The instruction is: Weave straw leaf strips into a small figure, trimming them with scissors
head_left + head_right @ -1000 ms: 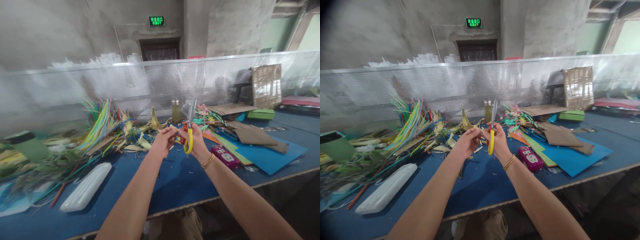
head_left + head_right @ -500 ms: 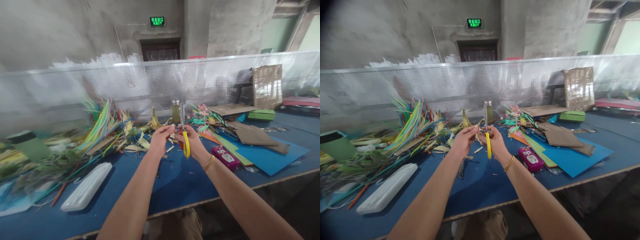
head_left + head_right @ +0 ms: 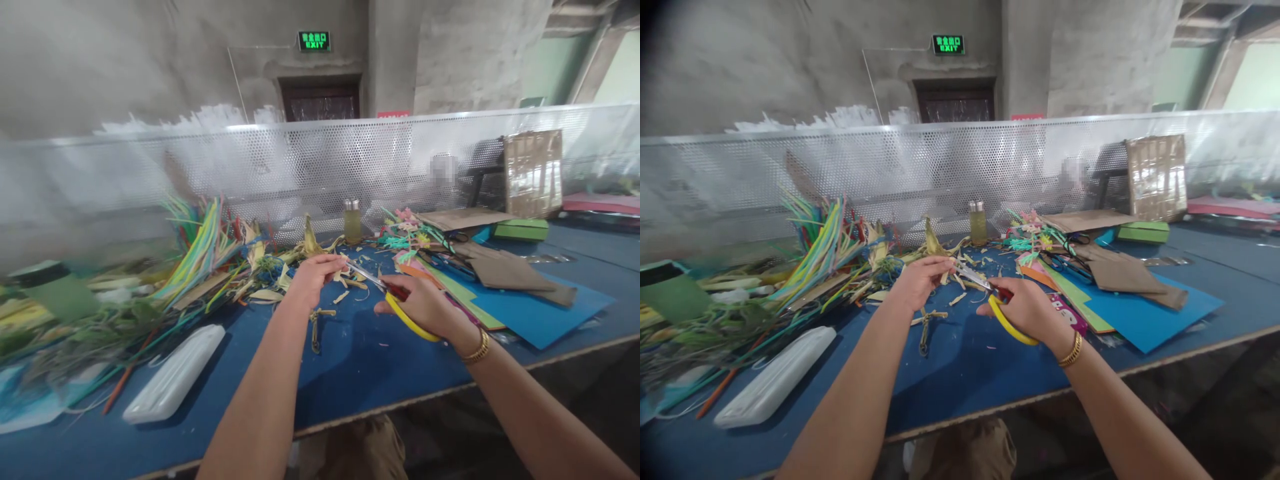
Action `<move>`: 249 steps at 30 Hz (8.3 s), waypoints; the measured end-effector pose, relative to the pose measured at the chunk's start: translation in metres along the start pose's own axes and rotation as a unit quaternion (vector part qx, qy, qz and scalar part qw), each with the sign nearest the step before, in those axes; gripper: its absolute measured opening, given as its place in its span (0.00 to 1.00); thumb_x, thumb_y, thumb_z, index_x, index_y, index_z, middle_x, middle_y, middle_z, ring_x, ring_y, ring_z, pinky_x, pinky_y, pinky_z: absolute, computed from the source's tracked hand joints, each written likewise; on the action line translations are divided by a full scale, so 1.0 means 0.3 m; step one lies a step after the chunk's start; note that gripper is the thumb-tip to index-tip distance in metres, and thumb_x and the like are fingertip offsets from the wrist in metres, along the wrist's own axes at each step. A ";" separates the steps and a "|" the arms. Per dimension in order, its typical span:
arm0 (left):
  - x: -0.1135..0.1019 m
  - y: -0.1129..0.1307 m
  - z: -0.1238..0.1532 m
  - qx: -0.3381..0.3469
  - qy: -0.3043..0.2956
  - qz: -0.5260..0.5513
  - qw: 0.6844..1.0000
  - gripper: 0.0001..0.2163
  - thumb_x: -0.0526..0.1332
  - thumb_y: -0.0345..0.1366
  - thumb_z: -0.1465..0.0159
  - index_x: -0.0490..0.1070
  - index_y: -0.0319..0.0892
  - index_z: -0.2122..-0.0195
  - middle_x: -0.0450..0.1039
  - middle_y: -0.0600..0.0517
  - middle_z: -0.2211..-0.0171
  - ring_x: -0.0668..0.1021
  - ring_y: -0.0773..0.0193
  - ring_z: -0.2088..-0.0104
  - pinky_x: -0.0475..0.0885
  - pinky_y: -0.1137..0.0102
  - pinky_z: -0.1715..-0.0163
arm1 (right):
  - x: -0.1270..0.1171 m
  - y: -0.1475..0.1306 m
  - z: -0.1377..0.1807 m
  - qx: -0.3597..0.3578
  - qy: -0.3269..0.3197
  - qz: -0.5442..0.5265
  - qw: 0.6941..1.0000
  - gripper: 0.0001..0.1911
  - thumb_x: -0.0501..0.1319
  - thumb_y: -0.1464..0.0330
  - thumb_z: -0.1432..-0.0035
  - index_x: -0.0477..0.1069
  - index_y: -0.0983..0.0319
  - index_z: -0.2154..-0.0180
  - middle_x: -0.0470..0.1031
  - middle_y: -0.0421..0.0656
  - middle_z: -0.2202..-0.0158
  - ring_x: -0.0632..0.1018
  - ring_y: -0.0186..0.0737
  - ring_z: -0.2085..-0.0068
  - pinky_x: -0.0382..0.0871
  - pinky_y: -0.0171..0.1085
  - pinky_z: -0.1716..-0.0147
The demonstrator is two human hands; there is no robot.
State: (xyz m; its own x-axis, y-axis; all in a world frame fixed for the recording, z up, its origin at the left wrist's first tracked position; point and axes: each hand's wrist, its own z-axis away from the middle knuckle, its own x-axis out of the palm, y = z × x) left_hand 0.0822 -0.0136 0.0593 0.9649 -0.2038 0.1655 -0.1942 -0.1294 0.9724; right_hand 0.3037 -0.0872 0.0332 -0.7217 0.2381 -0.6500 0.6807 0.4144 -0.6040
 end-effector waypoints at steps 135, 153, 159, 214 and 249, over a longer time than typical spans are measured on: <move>-0.172 -0.088 0.205 -0.066 0.214 -0.384 0.896 0.21 0.72 0.31 0.60 0.56 0.45 0.93 0.55 0.53 0.90 0.75 0.53 0.71 0.59 0.72 0.72 | 0.363 -0.013 -0.270 0.075 -0.036 -0.134 0.987 0.11 0.59 0.64 0.49 0.71 0.63 0.77 0.69 0.38 0.80 0.68 0.33 0.76 0.56 0.32 0.75; -0.033 -0.057 0.115 0.064 0.062 -0.051 0.995 0.17 0.69 0.36 0.50 0.69 0.41 0.60 0.76 0.50 0.66 0.77 0.64 0.66 0.69 0.71 0.66 | 0.269 -0.111 -0.271 0.009 0.075 -0.458 0.886 0.11 0.63 0.60 0.53 0.71 0.62 0.71 0.71 0.39 0.72 0.69 0.32 0.70 0.63 0.33 0.68; -0.007 -0.062 0.079 0.139 -0.008 -0.082 0.987 0.14 0.65 0.39 0.44 0.70 0.41 0.58 0.74 0.51 0.65 0.74 0.64 0.63 0.67 0.70 0.59 | 0.221 -0.112 -0.268 -0.009 0.053 -0.442 0.895 0.10 0.64 0.61 0.51 0.72 0.62 0.72 0.72 0.40 0.72 0.69 0.32 0.71 0.64 0.34 0.68; -0.026 -0.094 0.087 0.143 0.104 0.015 0.984 0.10 0.70 0.39 0.50 0.72 0.40 0.72 0.70 0.57 0.77 0.70 0.72 0.77 0.65 0.75 0.74 | 0.254 -0.135 -0.236 -0.093 0.077 -0.263 0.957 0.04 0.62 0.69 0.48 0.70 0.61 0.67 0.74 0.42 0.69 0.74 0.35 0.68 0.69 0.37 0.64; -0.013 -0.107 0.094 -0.070 0.078 0.060 0.993 0.16 0.73 0.37 0.56 0.71 0.40 0.69 0.71 0.56 0.75 0.73 0.69 0.75 0.63 0.76 0.80 | 0.250 -0.067 -0.269 0.008 -0.047 -0.190 0.981 0.11 0.59 0.65 0.48 0.72 0.64 0.78 0.66 0.37 0.81 0.62 0.30 0.78 0.53 0.33 0.77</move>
State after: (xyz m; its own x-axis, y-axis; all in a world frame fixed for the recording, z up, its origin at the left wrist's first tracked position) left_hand 0.0798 -0.0361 0.0228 0.9540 -0.0553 0.2945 -0.2936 0.0241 0.9556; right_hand 0.2258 -0.0069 0.0339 -0.9098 -0.0126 -0.4148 0.3668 0.4429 -0.8181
